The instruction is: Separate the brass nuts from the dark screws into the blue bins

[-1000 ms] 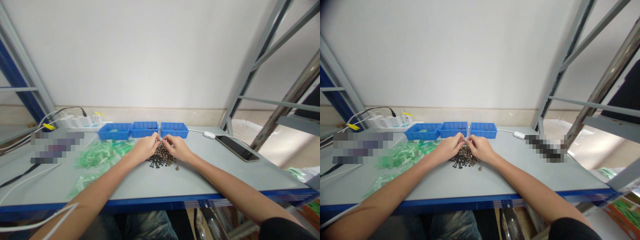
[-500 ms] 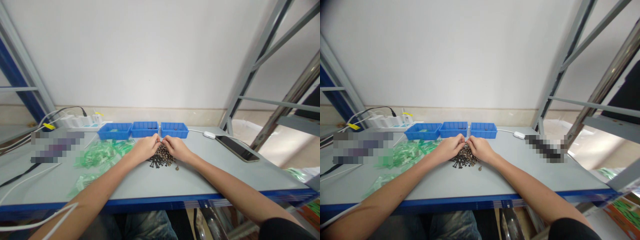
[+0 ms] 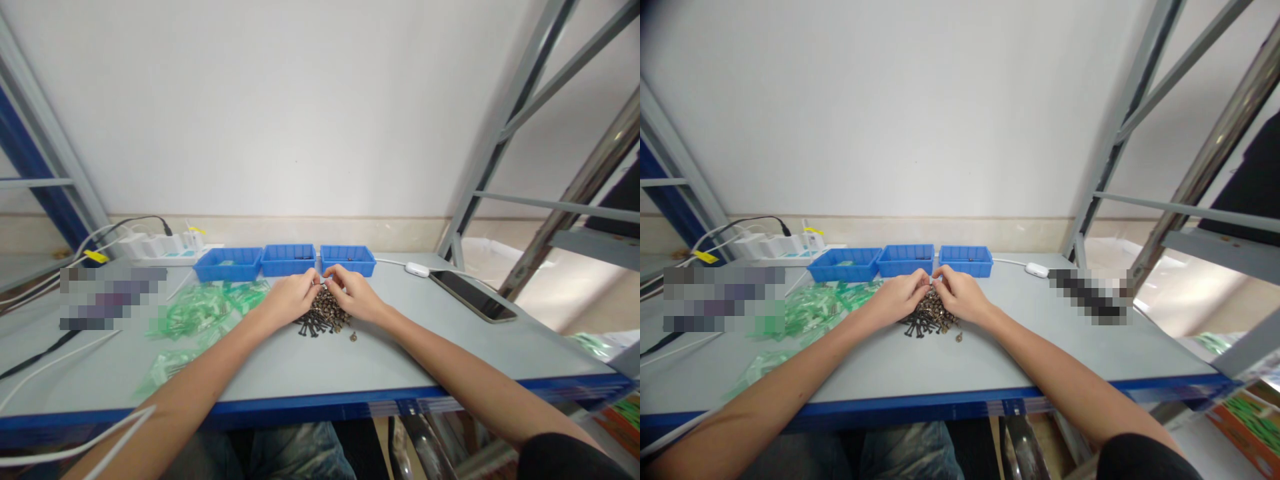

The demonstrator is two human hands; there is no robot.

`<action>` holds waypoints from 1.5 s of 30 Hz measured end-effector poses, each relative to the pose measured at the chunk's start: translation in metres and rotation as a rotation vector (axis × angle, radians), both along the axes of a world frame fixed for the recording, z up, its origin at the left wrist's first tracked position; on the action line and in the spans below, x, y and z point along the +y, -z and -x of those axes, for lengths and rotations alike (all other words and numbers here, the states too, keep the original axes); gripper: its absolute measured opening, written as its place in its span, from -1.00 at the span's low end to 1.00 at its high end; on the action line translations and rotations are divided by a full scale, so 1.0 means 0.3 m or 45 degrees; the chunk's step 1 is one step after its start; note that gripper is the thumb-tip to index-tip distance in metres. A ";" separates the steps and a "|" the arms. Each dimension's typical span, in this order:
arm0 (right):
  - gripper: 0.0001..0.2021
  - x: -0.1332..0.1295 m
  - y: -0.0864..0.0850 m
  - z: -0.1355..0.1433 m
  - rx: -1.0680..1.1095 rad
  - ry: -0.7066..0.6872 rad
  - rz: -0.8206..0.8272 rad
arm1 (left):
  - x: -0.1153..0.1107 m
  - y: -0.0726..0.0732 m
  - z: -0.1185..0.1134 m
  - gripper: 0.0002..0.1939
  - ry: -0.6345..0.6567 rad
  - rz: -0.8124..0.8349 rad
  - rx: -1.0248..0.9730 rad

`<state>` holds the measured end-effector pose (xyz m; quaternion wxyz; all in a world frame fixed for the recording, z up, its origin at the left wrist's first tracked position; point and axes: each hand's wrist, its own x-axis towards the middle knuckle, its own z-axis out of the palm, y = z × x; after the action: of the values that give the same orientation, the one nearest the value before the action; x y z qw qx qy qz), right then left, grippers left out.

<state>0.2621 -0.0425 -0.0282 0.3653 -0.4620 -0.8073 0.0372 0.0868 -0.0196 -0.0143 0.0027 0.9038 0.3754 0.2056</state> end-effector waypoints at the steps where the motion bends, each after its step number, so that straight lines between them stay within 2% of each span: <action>1: -0.85 -0.003 -0.001 0.000 0.016 -0.026 0.000 | 0.000 -0.001 0.000 -0.81 -0.004 -0.002 -0.001; 7: -0.89 -0.002 0.002 0.002 -0.010 -0.012 -0.039 | -0.001 0.000 0.000 -0.76 -0.014 0.005 -0.017; 14: -0.87 0.002 0.005 0.005 0.040 0.042 -0.008 | -0.002 -0.001 0.001 -0.82 0.013 0.025 -0.114; 23: -0.86 -0.003 0.007 0.004 0.072 -0.001 -0.005 | 0.000 -0.005 -0.001 -0.87 0.005 -0.056 -0.108; 27: -0.79 -0.007 0.009 0.003 0.101 -0.047 -0.051 | -0.008 -0.011 -0.001 -0.84 -0.035 -0.083 -0.116; 33: -0.88 -0.002 0.009 0.006 0.099 -0.012 -0.059 | -0.010 -0.012 0.000 -0.79 -0.050 -0.079 -0.126; 45: -0.85 -0.003 0.007 0.006 0.087 0.007 -0.034 | 0.000 0.000 0.001 -0.82 0.051 -0.092 -0.281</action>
<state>0.2602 -0.0433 -0.0303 0.3989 -0.4578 -0.7935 0.0412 0.0865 -0.0196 -0.0142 0.0155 0.8825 0.3469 0.3171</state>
